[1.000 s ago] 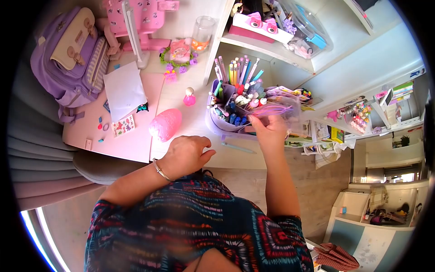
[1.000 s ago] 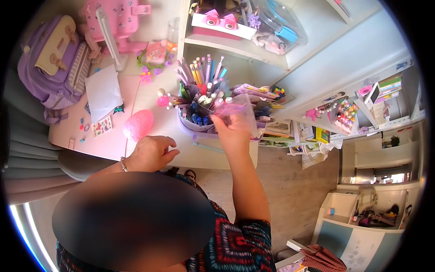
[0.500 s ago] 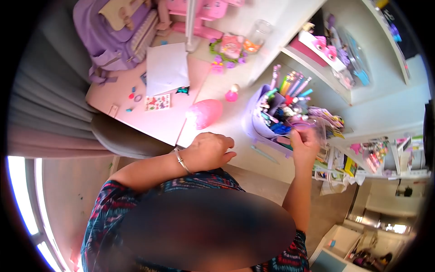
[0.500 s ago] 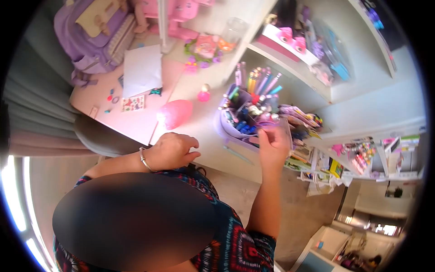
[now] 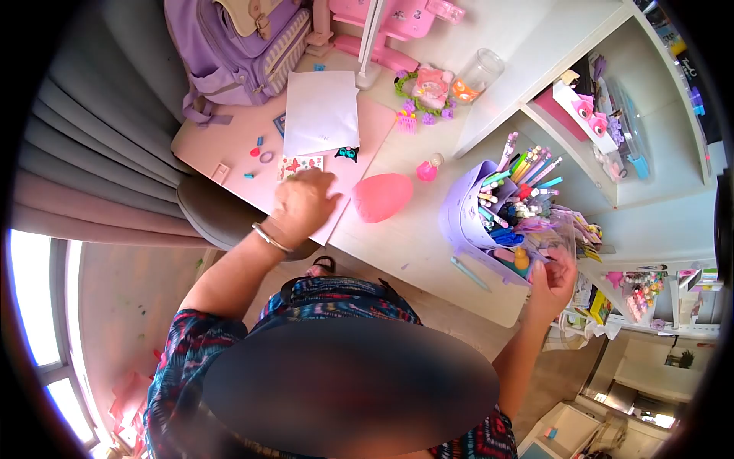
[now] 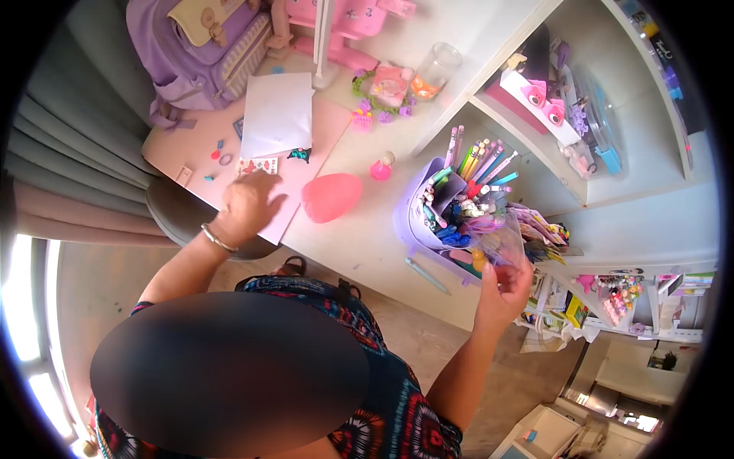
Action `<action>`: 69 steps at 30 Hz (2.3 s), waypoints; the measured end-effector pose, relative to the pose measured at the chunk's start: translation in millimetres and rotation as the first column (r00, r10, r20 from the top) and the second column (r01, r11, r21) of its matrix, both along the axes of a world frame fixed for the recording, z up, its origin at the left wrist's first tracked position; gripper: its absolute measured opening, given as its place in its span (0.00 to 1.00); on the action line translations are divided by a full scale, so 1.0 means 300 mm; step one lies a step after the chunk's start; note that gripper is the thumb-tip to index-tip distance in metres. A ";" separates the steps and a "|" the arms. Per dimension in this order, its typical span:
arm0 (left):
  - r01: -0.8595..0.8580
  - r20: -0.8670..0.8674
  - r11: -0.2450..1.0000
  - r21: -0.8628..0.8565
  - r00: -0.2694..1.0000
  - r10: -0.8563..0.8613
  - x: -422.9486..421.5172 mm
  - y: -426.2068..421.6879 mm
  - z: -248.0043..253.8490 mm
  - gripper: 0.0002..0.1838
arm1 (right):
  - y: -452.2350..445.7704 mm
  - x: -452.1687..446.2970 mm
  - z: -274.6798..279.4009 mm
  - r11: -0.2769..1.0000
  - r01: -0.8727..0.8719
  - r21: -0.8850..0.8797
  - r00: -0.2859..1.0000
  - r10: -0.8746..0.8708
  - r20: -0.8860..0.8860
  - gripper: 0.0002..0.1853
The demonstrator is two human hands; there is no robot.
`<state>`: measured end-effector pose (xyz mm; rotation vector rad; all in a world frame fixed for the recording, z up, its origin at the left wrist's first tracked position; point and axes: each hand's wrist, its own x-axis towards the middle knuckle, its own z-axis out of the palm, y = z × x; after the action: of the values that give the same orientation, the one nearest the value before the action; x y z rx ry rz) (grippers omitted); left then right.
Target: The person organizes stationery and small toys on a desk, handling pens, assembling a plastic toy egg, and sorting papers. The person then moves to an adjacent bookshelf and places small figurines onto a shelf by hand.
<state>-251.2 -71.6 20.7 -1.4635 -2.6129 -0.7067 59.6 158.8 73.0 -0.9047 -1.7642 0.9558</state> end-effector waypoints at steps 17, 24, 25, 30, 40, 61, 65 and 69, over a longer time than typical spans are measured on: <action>-0.291 -0.301 0.928 -0.234 0.929 0.215 -0.293 0.088 -0.269 0.33 | -0.112 0.019 -0.067 0.996 0.008 -0.084 0.999 -0.004 0.047 0.13; -0.262 -0.164 0.916 -0.303 0.961 0.220 -0.404 0.100 -0.176 0.11 | -0.152 0.026 -0.035 0.997 0.031 -0.074 0.993 -0.023 0.115 0.10; -0.288 -0.156 0.939 -0.186 0.953 0.262 -0.437 0.095 -0.177 0.11 | -0.153 0.034 -0.041 0.998 0.028 -0.060 0.991 -0.020 0.132 0.10; -0.467 0.092 0.881 0.078 0.883 0.461 -0.512 0.080 0.031 0.12 | -0.149 0.062 -0.081 0.997 0.021 -0.081 0.993 -0.011 0.118 0.10; -0.322 0.040 0.874 0.366 0.943 0.330 -0.457 0.039 0.020 0.13 | -0.172 0.039 -0.089 0.996 0.006 -0.088 0.989 0.007 0.148 0.08; -0.443 -0.303 0.870 -0.217 0.878 0.371 -0.597 0.077 -0.227 0.25 | -0.207 0.039 -0.128 0.990 0.065 -0.124 0.975 -0.036 0.220 0.07; -0.282 -0.291 0.946 -0.163 0.930 0.227 -0.617 0.066 -0.278 0.15 | -0.216 0.025 -0.115 0.987 0.055 -0.150 0.975 -0.021 0.220 0.07; -0.331 -0.286 0.907 -0.259 0.924 0.255 -0.653 0.091 -0.256 0.09 | -0.213 0.011 -0.122 0.990 0.045 -0.135 0.979 -0.017 0.201 0.07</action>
<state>-447.1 -44.4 -56.0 -1.0821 -2.7375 -0.0849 62.9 95.0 36.5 -1.1488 -1.8622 1.0065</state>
